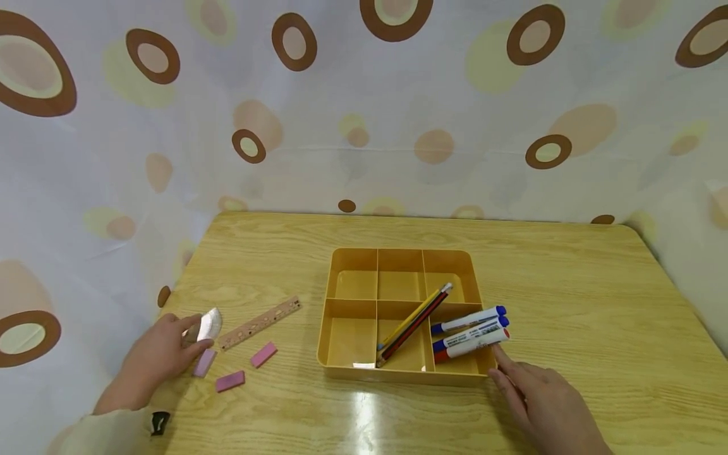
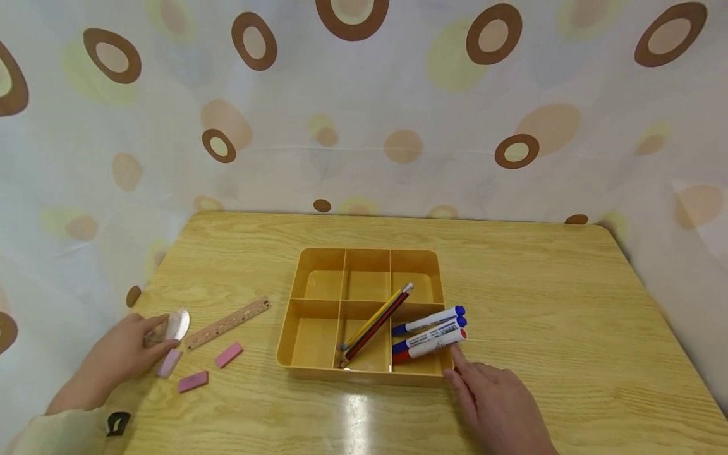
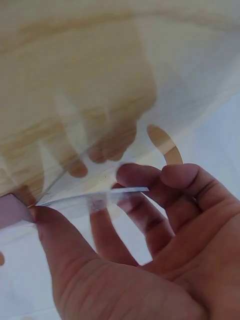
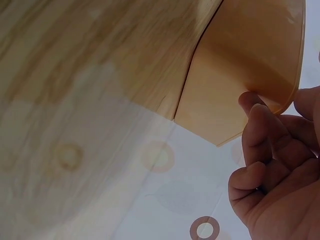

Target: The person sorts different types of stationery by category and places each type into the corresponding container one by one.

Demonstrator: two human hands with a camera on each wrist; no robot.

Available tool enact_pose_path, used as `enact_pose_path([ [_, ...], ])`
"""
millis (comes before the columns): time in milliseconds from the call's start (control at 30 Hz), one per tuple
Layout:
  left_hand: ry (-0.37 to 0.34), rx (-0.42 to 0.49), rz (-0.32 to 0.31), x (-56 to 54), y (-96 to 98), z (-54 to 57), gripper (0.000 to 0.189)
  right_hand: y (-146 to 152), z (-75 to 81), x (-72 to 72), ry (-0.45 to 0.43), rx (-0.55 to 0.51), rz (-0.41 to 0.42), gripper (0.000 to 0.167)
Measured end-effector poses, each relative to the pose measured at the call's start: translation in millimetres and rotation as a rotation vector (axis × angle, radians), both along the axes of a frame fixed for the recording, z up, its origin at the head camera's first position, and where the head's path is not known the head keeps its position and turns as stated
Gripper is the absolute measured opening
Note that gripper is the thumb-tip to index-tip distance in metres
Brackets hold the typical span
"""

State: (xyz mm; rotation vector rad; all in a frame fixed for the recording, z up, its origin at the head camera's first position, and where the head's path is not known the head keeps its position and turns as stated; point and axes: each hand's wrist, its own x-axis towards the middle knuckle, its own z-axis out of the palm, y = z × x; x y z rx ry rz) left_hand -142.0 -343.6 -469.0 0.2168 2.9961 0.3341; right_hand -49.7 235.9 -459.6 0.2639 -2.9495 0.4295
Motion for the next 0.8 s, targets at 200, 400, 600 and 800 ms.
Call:
enact_pose_path([
  [200,0.016,-0.022,-0.05,-0.1,-0.4,-2.5,0.063,0.1,0.4,0.6,0.021,0.003,0.006,0.047],
  [400,0.011,-0.024,-0.074,-2.9,-2.3,-1.5,0.061,1.7,-1.1,-0.7,0.055,0.003,0.028,0.045],
  [600,-0.012,0.058,-0.072,-0.7,-2.2,1.4,0.056,2.8,-4.2,-0.9,0.104,0.016,0.052,0.045],
  [800,0.051,0.134,-0.065,0.3,2.9,6.7,0.04,3.4,-4.9,-0.2,0.142,0.011,0.054,0.047],
])
